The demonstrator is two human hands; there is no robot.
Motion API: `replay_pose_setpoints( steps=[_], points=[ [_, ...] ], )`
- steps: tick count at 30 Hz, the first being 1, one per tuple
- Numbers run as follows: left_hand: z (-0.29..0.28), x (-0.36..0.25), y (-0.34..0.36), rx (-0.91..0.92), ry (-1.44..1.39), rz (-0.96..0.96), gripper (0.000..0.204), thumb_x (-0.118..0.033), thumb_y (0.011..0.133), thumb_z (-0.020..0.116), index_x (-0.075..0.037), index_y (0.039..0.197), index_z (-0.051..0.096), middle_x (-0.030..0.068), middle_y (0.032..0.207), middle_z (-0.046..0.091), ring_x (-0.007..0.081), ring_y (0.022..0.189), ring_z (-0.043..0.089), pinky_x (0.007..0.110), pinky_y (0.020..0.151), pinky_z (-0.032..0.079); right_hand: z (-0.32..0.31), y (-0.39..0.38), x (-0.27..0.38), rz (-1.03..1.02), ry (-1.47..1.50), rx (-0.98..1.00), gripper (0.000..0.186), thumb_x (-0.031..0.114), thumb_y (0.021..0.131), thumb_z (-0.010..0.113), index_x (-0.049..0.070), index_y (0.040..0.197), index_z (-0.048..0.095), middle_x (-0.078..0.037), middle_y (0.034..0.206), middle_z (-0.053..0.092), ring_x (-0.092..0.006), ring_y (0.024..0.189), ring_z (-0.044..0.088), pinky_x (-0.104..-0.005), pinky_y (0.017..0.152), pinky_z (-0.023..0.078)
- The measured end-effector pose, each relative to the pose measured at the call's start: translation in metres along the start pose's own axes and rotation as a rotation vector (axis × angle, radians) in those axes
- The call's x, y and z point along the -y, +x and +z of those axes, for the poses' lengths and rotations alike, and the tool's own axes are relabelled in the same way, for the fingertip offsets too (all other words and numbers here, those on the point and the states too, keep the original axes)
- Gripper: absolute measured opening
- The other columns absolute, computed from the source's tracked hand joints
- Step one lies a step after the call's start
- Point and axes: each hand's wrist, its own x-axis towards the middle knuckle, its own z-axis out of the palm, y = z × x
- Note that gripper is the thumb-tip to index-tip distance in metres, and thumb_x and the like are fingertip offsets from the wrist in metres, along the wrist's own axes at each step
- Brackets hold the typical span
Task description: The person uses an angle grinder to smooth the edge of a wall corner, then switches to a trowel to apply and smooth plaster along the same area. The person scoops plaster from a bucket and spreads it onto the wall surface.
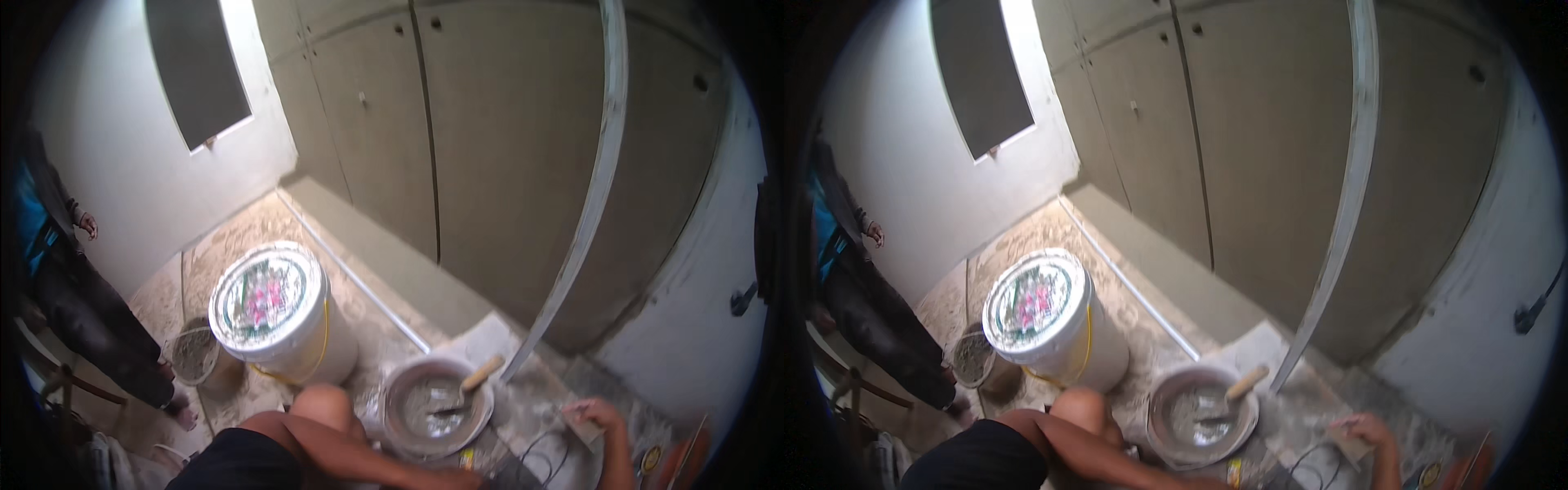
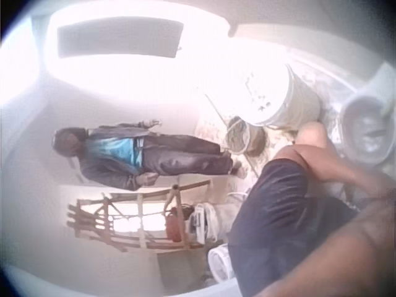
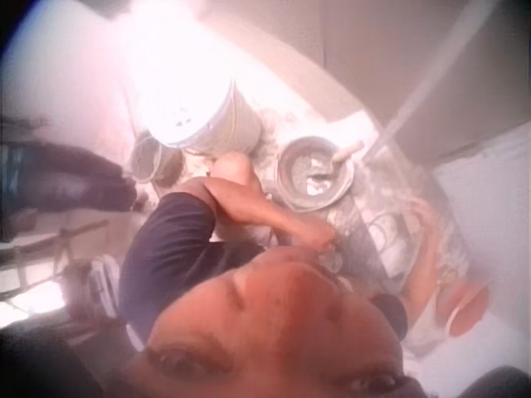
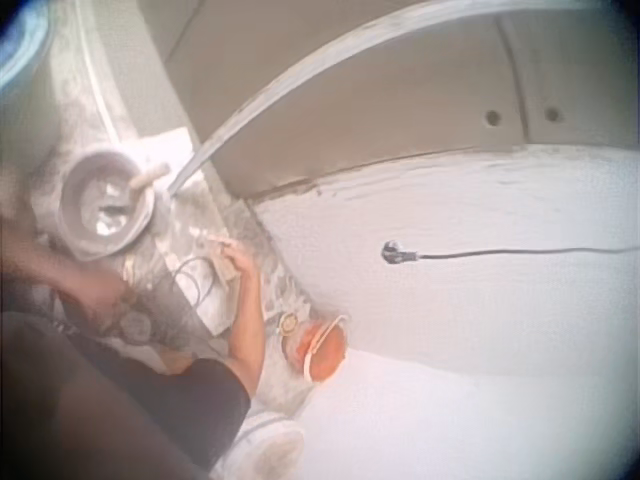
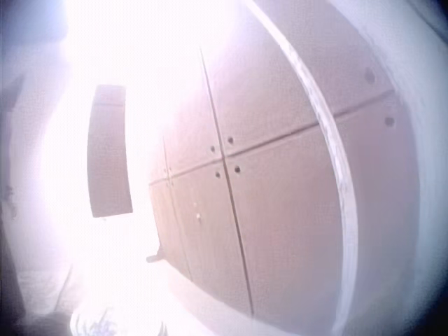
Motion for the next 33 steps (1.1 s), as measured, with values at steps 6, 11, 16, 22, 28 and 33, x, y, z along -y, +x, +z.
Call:
replay_pose_setpoints(
  steps=[6, 11, 16, 22, 28, 33],
  points=[
    [0.008, 0.03, 0.034, 0.243, -0.179, -0.025, 0.045, -0.03, 0.095, 0.062, -0.002, 0.13, 0.063, 0.0236, 0.107, 0.071, 0.0396, 0.1, 0.07, 0.05, 0.088, 0.056, 0.062, 0.006, 0.075, 0.171, 0.525, 0.081, 0.052, 0.008, 0.091, 0.064, -0.005, 0.141, 0.058, -0.011, 0.132, 0.067, -0.0184, 0.12, 0.063, -0.0297, 0.104, 0.048],
    [-0.002, 0.02, 0.037, 0.279, -0.205, -0.027, 0.046, -0.031, 0.095, 0.064, -0.002, 0.13, 0.063, 0.0224, 0.108, 0.071, 0.038, 0.101, 0.07, 0.049, 0.088, 0.056, 0.103, 0.051, 0.074, 0.138, 0.604, 0.545, 0.051, 0.006, 0.096, 0.06, -0.005, 0.145, 0.05, -0.012, 0.132, 0.066, -0.0169, 0.121, 0.063, -0.0287, 0.105, 0.049],
    [0.009, 0.027, 0.042, 0.325, -0.252, -0.031, 0.048, -0.032, 0.094, 0.065, -0.002, 0.131, 0.063, 0.0212, 0.109, 0.071, 0.0364, 0.101, 0.07, 0.048, 0.088, 0.056, 0.122, 0.064, 0.113, 0.115, 0.409, 0.449, 0.052, 0.001, 0.087, 0.058, -0.006, 0.138, 0.054, -0.011, 0.128, 0.066, -0.017, 0.114, 0.066, -0.0288, 0.099, 0.051],
    [0.012, 0.029, 0.047, 0.358, -0.295, -0.037, 0.05, -0.034, 0.093, 0.067, -0.002, 0.131, 0.063, 0.0197, 0.11, 0.071, 0.0344, 0.102, 0.069, 0.047, 0.088, 0.056, 0.103, 0.079, 0.096, 0.075, 0.357, 0.39, 0.048, 0.001, 0.085, 0.06, -0.006, 0.133, 0.059, -0.009, 0.126, 0.066, -0.0154, 0.111, 0.065, -0.0275, 0.1, 0.05],
    [0.015, 0.03, 0.052, 0.389, -0.337, -0.042, 0.052, -0.035, 0.092, 0.068, -0.002, 0.132, 0.063, 0.0183, 0.112, 0.072, 0.0324, 0.102, 0.069, 0.045, 0.088, 0.056, 0.107, 0.082, 0.086, 0.07, 0.26, 0.388, 0.048, 0.001, 0.085, 0.062, -0.006, 0.133, 0.06, -0.007, 0.128, 0.066, -0.0138, 0.113, 0.064, -0.0264, 0.101, 0.048],
    [0.025, 0.032, 0.052, 0.418, -0.371, -0.052, 0.053, -0.036, 0.091, 0.07, -0.002, 0.132, 0.064, 0.0171, 0.113, 0.072, 0.0308, 0.103, 0.069, 0.044, 0.088, 0.056, 0.115, 0.079, 0.09, 0.085, 0.228, 0.349, 0.048, 0.0, 0.086, 0.061, -0.004, 0.134, 0.061, -0.007, 0.128, 0.066, -0.0133, 0.113, 0.063, -0.0261, 0.101, 0.048]
  ],
)
